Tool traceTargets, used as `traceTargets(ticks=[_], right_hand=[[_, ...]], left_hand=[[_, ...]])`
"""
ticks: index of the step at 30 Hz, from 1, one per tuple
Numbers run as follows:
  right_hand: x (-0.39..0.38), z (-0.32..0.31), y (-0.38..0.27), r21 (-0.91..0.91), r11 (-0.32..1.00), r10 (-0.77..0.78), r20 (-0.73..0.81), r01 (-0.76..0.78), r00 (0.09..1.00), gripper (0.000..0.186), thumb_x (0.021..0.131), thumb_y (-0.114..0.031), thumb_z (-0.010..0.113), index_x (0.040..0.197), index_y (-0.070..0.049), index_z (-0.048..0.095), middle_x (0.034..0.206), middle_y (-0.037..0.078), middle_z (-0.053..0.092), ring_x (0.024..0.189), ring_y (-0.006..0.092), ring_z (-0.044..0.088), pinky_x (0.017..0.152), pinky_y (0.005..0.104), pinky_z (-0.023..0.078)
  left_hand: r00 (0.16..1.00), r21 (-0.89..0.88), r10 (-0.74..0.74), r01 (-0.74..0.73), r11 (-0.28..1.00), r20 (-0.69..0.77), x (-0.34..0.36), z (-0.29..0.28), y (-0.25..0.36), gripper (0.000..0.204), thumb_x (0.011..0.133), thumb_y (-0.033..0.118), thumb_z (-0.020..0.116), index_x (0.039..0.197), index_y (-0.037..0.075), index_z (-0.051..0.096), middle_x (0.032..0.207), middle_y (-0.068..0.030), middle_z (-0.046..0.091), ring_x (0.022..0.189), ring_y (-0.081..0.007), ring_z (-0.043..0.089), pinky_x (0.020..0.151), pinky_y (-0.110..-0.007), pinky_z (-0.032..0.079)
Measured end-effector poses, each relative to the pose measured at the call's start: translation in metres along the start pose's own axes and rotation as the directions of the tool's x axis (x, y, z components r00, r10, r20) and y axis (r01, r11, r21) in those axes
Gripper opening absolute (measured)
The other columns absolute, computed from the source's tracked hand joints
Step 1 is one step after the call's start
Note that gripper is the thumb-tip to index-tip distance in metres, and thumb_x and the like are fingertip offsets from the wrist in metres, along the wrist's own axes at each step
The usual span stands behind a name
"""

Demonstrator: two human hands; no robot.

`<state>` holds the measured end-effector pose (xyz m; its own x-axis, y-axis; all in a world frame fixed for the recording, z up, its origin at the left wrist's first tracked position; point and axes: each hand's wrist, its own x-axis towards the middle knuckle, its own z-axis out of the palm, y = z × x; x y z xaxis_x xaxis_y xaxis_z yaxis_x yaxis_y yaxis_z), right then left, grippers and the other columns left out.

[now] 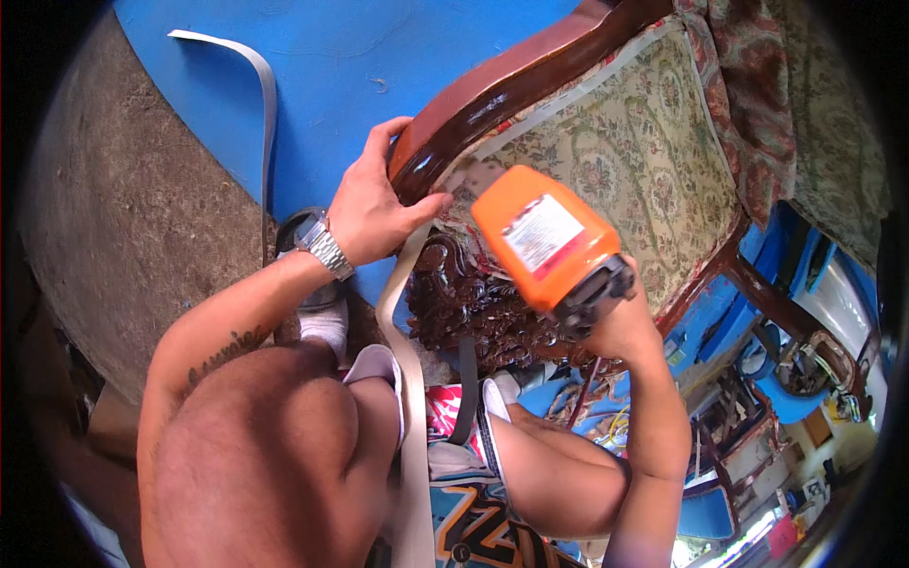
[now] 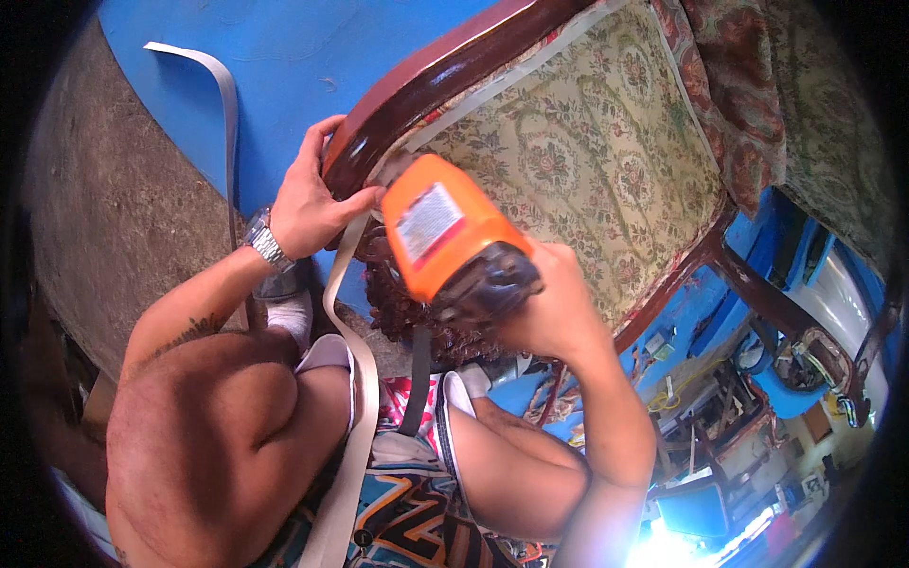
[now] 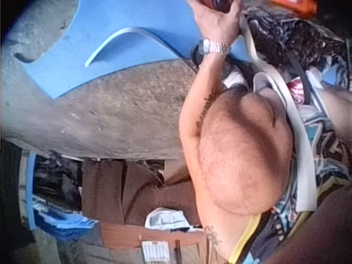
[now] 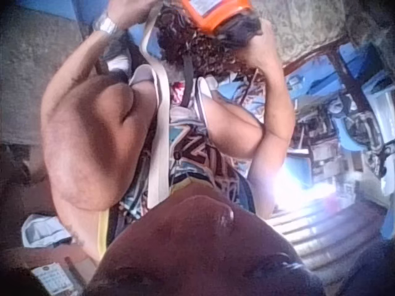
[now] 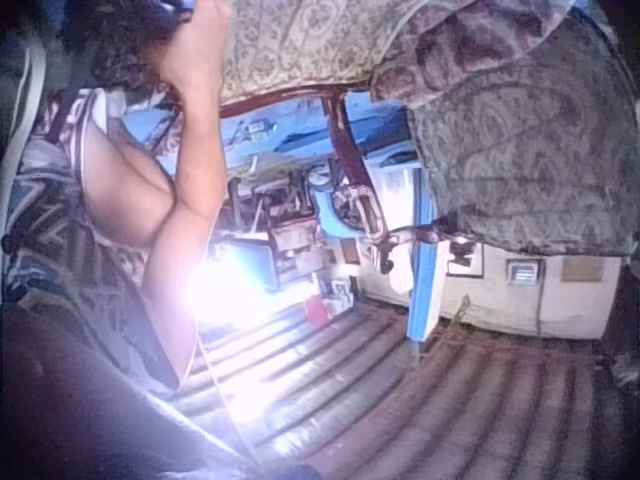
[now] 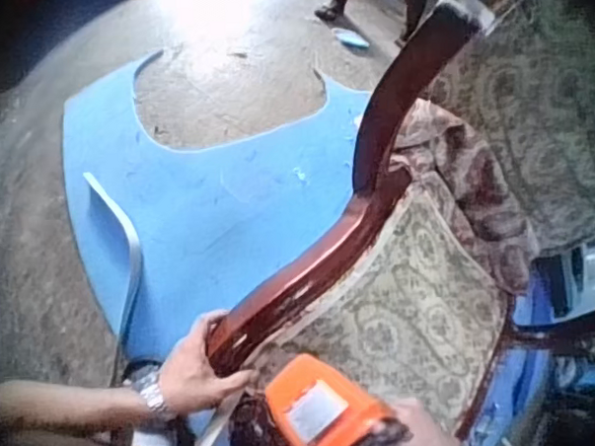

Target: Attaching upholstery trim to the frame of a wooden chair using a pneumatic staple gun.

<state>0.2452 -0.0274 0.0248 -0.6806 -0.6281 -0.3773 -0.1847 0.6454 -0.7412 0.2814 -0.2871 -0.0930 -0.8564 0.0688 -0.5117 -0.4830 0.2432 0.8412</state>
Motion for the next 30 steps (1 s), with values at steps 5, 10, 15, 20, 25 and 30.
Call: traceTargets(ticks=[5,10,15,20,25,30], right_hand=[[-0.028,-0.028,0.025,-0.007,0.846,0.525,-0.164,-0.534,0.835,0.059,0.069,-0.001,0.064,0.127,-0.004,0.049,0.106,0.018,0.065,0.098,0.0317,0.065,0.087,0.0379,0.048],[-0.049,-0.022,0.112,-0.421,0.637,0.48,-0.439,-0.646,0.759,0.074,0.076,-0.008,0.061,0.143,-0.007,0.03,0.113,0.023,0.054,0.096,0.0417,0.057,0.083,0.0467,0.046],[-0.067,-0.004,0.155,-0.535,0.666,0.173,-0.567,-0.52,0.805,0.071,0.079,-0.011,0.062,0.144,-0.009,0.032,0.11,0.015,0.054,0.095,0.035,0.056,0.081,0.0448,0.045],[-0.034,0.027,0.082,-0.306,0.918,0.001,-0.635,-0.253,0.773,0.042,0.079,-0.017,0.067,0.118,-0.008,0.054,0.104,0.012,0.057,0.092,0.0275,0.057,0.081,0.0393,0.046],[0.007,0.147,0.005,0.739,0.522,0.408,0.224,-0.427,0.885,0.051,0.093,-0.049,0.05,0.098,0.001,0.06,0.076,0.012,0.064,0.068,0.0185,0.063,0.063,0.0346,0.049],[0.026,0.148,-0.001,0.879,-0.152,0.211,0.475,-0.452,0.854,0.042,0.095,-0.033,0.056,0.122,-0.001,0.051,0.09,0.01,0.065,0.073,0.0123,0.063,0.063,0.0257,0.052]], left_hand=[[0.998,0.033,0.062,-0.062,0.998,0.009,-0.006,-0.005,-0.003,0.08,0.074,0.02,0.08,0.135,0.001,0.03,0.119,-0.0185,0.057,0.109,-0.0233,0.058,0.093,-0.035,0.046],[0.975,-0.069,-0.068,0.085,0.994,0.211,-0.011,-0.02,0.015,0.083,0.076,0.023,0.08,0.138,0.007,0.029,0.128,-0.0141,0.049,0.113,-0.0205,0.052,0.094,-0.035,0.045],[0.958,0.396,-0.208,0.115,0.911,0.2,-0.041,-0.043,0.009,0.056,0.075,0.026,0.081,0.116,0.003,0.05,0.089,-0.0057,0.06,0.071,-0.0098,0.053,0.061,-0.027,0.047],[0.591,0.218,-0.388,0.339,0.915,0.707,-0.056,-0.04,0.013,0.028,0.096,0.024,0.055,0.106,-0.001,0.062,0.081,-0.0021,0.065,0.065,-0.0063,0.058,0.059,-0.024,0.05],[0.405,0.022,-0.374,0.654,0.756,0.834,-0.05,-0.005,0.021,0.023,0.098,0.026,0.052,0.094,0.005,0.061,0.078,-0.0058,0.068,0.065,-0.0096,0.064,0.062,-0.024,0.054],[0.474,0.076,-0.393,0.559,0.825,0.788,-0.054,-0.009,0.009,0.023,0.097,0.021,0.053,0.097,0.001,0.063,0.085,-0.009,0.069,0.071,-0.0129,0.066,0.067,-0.025,0.054]])
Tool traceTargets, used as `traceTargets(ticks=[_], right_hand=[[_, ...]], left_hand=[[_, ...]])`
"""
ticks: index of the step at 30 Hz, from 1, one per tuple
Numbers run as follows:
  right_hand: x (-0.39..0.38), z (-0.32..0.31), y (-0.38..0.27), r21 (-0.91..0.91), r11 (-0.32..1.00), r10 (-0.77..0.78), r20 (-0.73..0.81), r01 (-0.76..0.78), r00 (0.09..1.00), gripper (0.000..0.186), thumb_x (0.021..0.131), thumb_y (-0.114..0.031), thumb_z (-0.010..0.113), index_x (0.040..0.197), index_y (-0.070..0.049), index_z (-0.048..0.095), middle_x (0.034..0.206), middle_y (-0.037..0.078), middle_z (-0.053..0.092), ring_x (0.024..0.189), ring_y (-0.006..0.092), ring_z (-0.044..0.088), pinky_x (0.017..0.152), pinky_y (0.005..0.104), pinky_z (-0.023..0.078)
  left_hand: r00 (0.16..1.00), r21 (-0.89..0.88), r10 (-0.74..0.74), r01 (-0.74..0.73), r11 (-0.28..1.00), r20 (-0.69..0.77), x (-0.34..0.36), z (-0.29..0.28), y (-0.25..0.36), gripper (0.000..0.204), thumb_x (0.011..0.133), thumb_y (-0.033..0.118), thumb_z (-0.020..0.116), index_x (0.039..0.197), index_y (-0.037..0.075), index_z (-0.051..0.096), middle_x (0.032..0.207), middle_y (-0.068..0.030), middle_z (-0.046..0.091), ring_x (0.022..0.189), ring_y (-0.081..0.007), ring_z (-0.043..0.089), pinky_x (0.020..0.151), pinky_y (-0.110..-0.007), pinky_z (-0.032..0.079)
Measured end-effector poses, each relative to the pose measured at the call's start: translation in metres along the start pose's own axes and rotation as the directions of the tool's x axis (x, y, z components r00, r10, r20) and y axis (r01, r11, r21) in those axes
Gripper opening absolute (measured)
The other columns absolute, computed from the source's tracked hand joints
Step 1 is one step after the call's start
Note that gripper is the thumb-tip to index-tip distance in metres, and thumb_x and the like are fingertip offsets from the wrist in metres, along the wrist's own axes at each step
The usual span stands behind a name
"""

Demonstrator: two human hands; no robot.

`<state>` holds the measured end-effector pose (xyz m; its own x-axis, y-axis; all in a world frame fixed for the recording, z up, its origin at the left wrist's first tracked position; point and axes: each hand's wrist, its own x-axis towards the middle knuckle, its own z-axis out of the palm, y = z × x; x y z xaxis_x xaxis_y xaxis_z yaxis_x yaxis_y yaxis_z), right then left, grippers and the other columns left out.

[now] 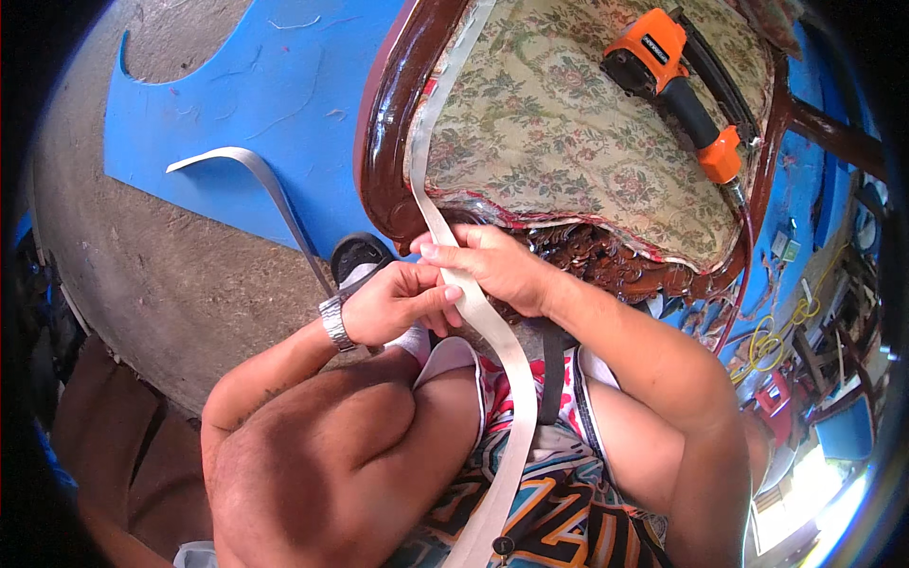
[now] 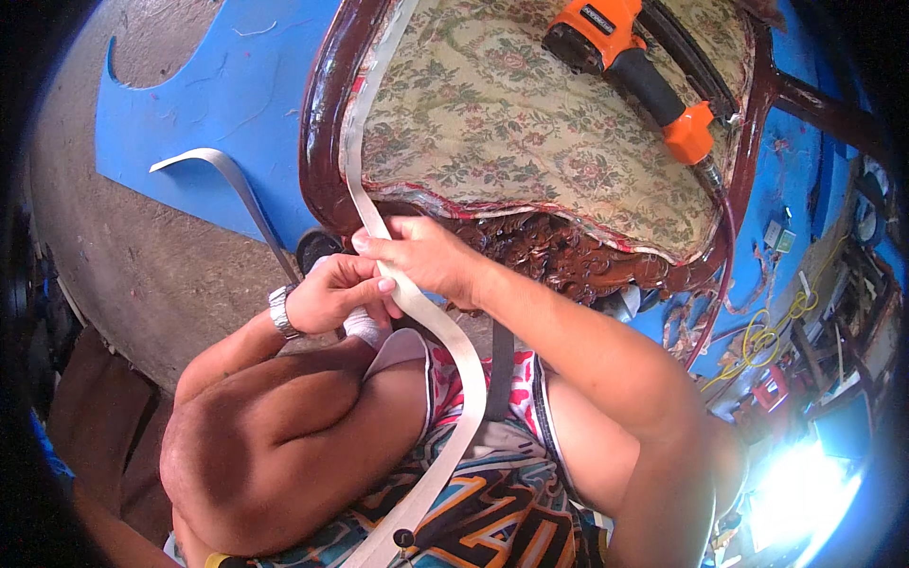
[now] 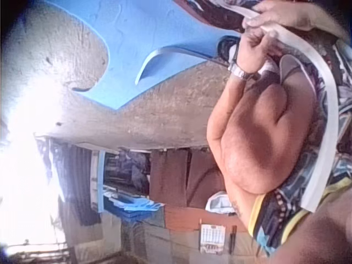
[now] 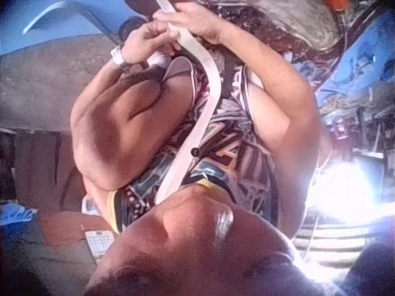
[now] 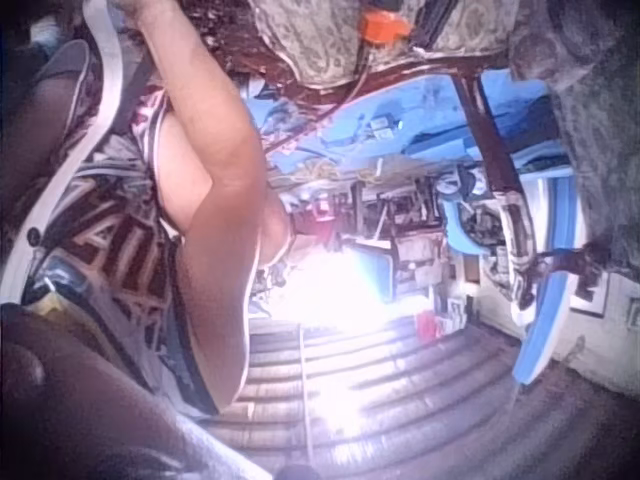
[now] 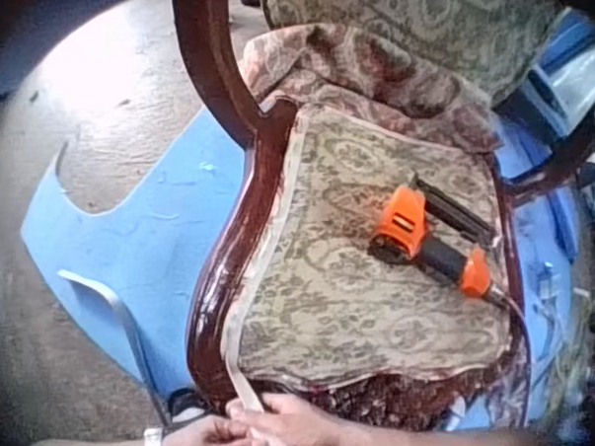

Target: Attaching upholstery trim to the frame of a wooden chair using a pneumatic staple gun.

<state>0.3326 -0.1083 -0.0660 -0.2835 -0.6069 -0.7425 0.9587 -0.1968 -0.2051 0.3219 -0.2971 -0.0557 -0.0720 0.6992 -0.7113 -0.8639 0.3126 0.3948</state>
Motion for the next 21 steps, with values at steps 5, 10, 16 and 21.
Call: traceTargets(ticks=[5,10,16,21], right_hand=[[0.025,0.014,-0.002,0.213,0.966,-0.12,-0.138,0.148,0.983,0.035,0.094,-0.033,0.058,0.108,-0.001,0.057,0.083,0.007,0.063,0.074,0.0136,0.063,0.063,0.0264,0.051],[0.036,0.035,0.001,0.085,0.916,-0.315,-0.45,0.391,0.836,0.026,0.093,-0.024,0.06,0.08,-0.001,0.063,0.068,0.004,0.062,0.058,0.0106,0.059,0.052,0.0242,0.048],[0.034,0.054,0.006,-0.044,0.881,-0.413,-0.556,0.471,0.721,0.023,0.093,-0.023,0.059,0.085,-0.002,0.062,0.069,0.003,0.061,0.048,0.0092,0.055,0.045,0.0222,0.043],[0.039,0.054,0.009,0.136,0.846,-0.333,-0.619,0.515,0.711,0.022,0.094,-0.023,0.059,0.096,-0.001,0.061,0.069,0.004,0.06,0.049,0.0079,0.054,0.044,0.0216,0.041]], left_hand=[[0.996,0.051,0.037,-0.033,0.998,-0.082,-0.006,0.007,0.011,0.028,0.096,0.028,0.056,0.09,0.003,0.066,0.078,-0.0032,0.068,0.066,-0.0111,0.062,0.066,-0.025,0.051],[0.934,0.768,0.307,-0.057,0.638,-0.186,-0.03,-0.019,0.06,0.022,0.088,0.024,0.066,0.085,0.002,0.068,0.066,-0.0129,0.062,0.057,-0.0207,0.059,0.056,-0.034,0.047],[0.75,0.984,0.644,-0.053,-0.169,0.151,-0.015,-0.038,0.129,0.013,0.075,0.016,0.071,0.087,0.013,0.07,0.087,-0.0025,0.058,0.084,-0.0199,0.052,0.08,-0.034,0.04],[0.825,0.821,0.389,-0.15,-0.551,0.411,0.027,-0.043,0.141,0.014,0.07,0.021,0.068,0.084,0.022,0.071,0.095,0.0013,0.052,0.098,-0.0186,0.046,0.086,-0.034,0.036]])
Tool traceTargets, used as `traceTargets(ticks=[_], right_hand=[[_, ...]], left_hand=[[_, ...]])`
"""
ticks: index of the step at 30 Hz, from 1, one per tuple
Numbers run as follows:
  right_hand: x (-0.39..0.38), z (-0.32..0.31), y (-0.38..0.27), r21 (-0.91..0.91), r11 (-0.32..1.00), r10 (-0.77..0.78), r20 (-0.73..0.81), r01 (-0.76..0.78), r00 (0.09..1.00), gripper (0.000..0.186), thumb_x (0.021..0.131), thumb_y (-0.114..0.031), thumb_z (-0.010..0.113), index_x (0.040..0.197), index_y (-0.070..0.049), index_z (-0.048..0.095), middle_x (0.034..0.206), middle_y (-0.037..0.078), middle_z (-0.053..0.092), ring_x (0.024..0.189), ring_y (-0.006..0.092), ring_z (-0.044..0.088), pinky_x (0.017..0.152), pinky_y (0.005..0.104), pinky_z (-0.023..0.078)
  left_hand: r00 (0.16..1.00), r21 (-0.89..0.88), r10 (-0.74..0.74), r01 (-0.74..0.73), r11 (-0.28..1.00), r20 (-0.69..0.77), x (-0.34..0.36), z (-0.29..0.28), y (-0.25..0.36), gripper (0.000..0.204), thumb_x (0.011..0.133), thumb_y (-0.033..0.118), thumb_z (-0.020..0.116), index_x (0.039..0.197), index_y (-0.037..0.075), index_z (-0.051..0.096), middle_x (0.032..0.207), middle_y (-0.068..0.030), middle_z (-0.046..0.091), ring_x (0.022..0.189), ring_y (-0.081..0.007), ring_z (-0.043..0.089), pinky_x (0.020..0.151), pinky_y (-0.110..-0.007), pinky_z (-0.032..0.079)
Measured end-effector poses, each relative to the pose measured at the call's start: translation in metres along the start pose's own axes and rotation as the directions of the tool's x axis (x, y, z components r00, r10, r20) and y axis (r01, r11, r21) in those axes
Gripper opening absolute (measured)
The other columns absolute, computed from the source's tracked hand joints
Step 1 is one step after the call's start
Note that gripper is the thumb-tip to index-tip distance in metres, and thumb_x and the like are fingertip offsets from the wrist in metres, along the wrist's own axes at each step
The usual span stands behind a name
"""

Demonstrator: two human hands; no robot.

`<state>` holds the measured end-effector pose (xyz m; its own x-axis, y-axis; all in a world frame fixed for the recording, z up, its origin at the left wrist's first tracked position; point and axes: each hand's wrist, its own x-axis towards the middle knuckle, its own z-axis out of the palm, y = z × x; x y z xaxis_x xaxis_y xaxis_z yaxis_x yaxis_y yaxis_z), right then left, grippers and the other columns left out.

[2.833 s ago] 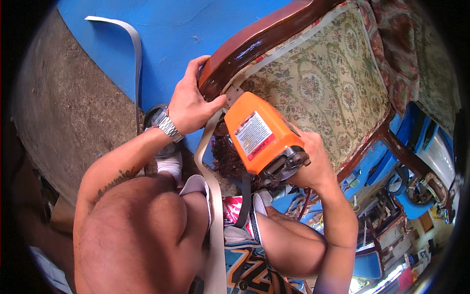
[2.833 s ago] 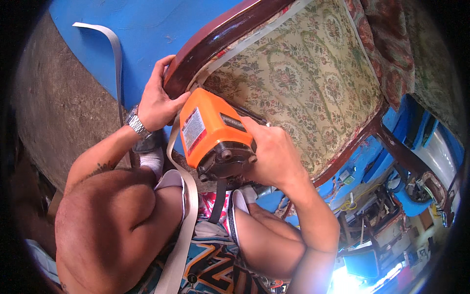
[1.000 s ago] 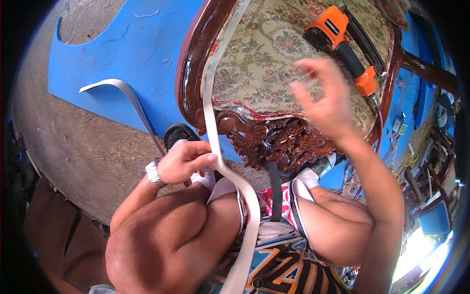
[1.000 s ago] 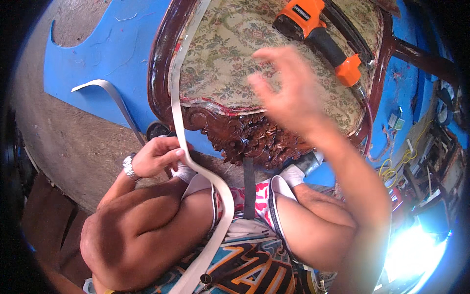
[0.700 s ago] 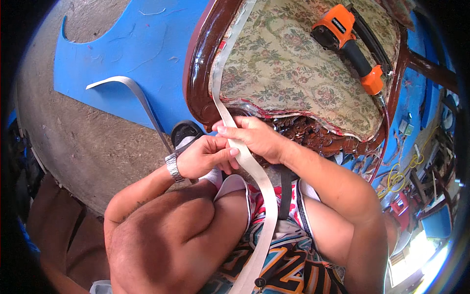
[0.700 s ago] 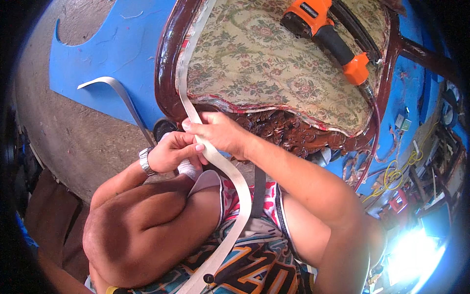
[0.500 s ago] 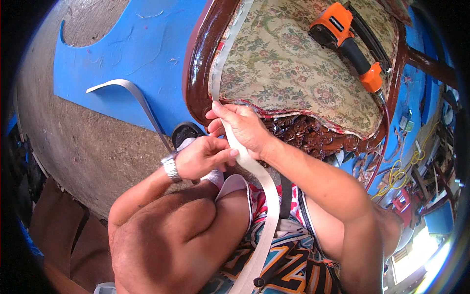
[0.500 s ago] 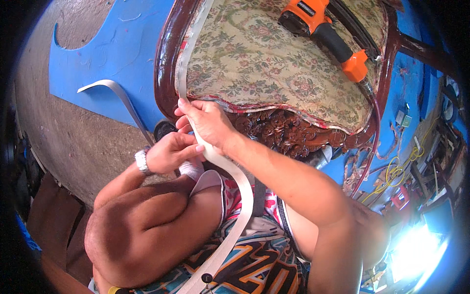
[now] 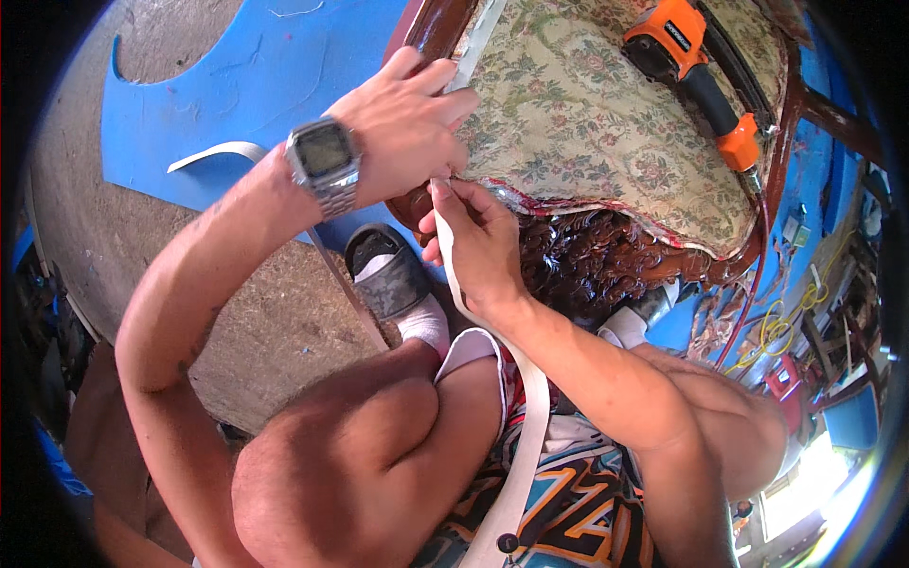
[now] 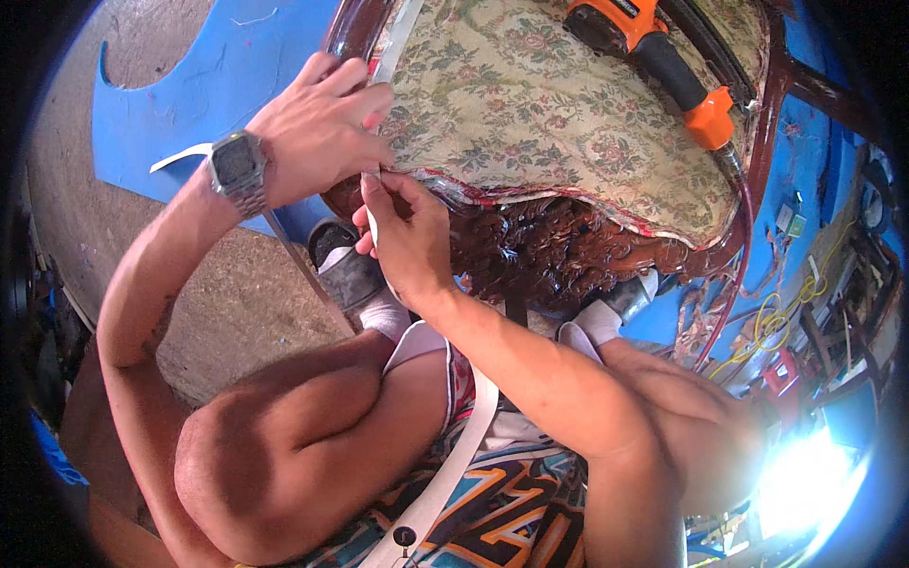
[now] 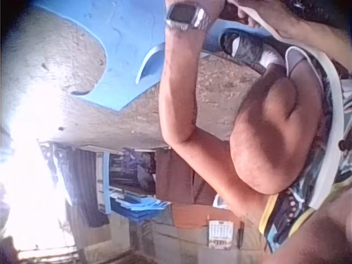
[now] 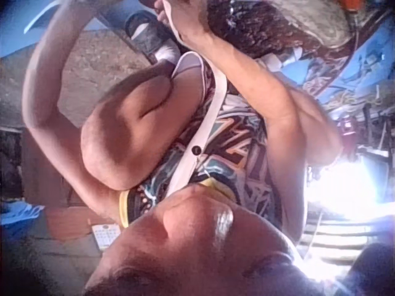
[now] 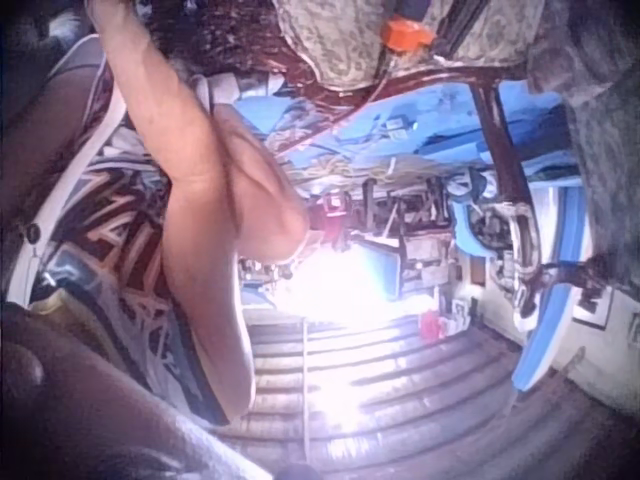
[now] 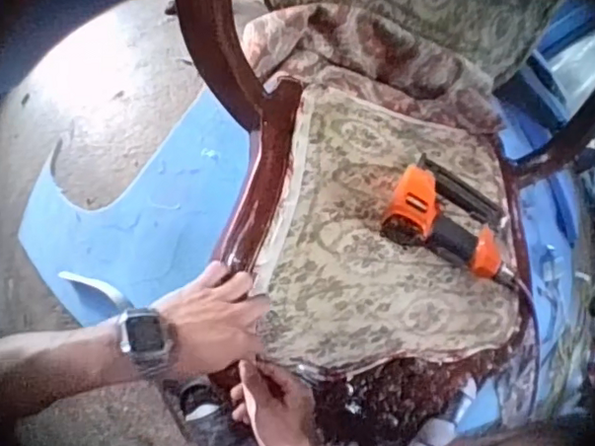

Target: Attaching upholstery trim to the frame of a wooden chair using a pneumatic staple gun.

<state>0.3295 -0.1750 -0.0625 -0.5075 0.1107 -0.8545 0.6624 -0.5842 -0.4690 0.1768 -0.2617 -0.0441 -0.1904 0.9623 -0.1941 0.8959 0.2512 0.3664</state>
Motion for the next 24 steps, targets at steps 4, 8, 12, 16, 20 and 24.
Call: traceTargets(ticks=[4,8,12,16,20,24], right_hand=[[0.008,-0.01,0.002,-0.332,0.912,-0.244,0.036,0.242,0.969,0.022,0.091,-0.021,0.062,0.092,0.001,0.064,0.069,0.005,0.064,0.053,0.0115,0.059,0.048,0.0269,0.046],[0.016,-0.018,-0.007,-0.663,0.588,-0.462,0.194,0.463,0.866,0.018,0.084,-0.017,0.068,0.084,0.001,0.066,0.071,0.014,0.067,0.06,0.0231,0.066,0.056,0.0344,0.049],[0.025,-0.032,-0.03,-0.656,0.667,-0.296,0.201,0.352,0.934,0.019,0.08,-0.018,0.072,0.082,0.0,0.066,0.07,0.015,0.066,0.061,0.0286,0.066,0.057,0.0358,0.05],[0.036,-0.037,-0.045,-0.749,0.501,-0.265,0.345,0.434,0.9,0.019,0.078,-0.018,0.073,0.083,-0.002,0.065,0.067,0.015,0.064,0.062,0.0293,0.065,0.058,0.036,0.05],[0.036,-0.04,-0.052,-0.744,0.483,-0.235,0.397,0.461,0.887,0.017,0.079,-0.018,0.072,0.083,-0.003,0.064,0.068,0.017,0.064,0.063,0.0305,0.065,0.058,0.0373,0.049],[0.041,-0.044,-0.047,-0.691,0.468,-0.314,0.453,0.551,0.834,0.016,0.079,-0.017,0.07,0.084,-0.003,0.064,0.066,0.017,0.063,0.062,0.0327,0.064,0.058,0.0386,0.049]], left_hand=[[0.99,-0.01,0.089,-0.089,0.996,0.106,0.009,0.001,-0.012,0.01,0.071,0.025,0.066,0.078,0.027,0.071,0.086,0.0017,0.046,0.095,-0.0182,0.044,0.088,-0.035,0.035],[0.987,-0.076,0.138,-0.132,0.988,0.079,0.005,0.007,-0.022,0.004,0.073,0.027,0.066,0.071,0.025,0.069,0.086,0.0028,0.046,0.094,-0.0179,0.044,0.087,-0.034,0.034],[0.981,0.0,0.147,-0.148,0.989,0.128,0.018,-0.008,-0.019,0.011,0.069,0.026,0.07,0.079,0.022,0.068,0.09,0.0027,0.05,0.095,-0.0194,0.045,0.088,-0.036,0.036],[0.932,-0.131,0.188,-0.154,0.979,0.309,0.017,-0.018,-0.023,0.013,0.079,0.031,0.062,0.083,0.021,0.07,0.102,-0.0029,0.052,0.1,-0.0221,0.042,0.081,-0.038,0.033],[0.959,-0.055,0.173,-0.164,0.985,0.226,0.013,-0.002,-0.025,0.011,0.078,0.031,0.063,0.081,0.022,0.07,0.098,-0.0017,0.052,0.098,-0.0226,0.043,0.081,-0.039,0.033],[0.929,-0.117,0.12,-0.084,0.99,0.349,0.019,-0.009,-0.02,0.011,0.078,0.031,0.063,0.081,0.022,0.07,0.101,-0.0019,0.054,0.1,-0.023,0.043,0.081,-0.039,0.033]])
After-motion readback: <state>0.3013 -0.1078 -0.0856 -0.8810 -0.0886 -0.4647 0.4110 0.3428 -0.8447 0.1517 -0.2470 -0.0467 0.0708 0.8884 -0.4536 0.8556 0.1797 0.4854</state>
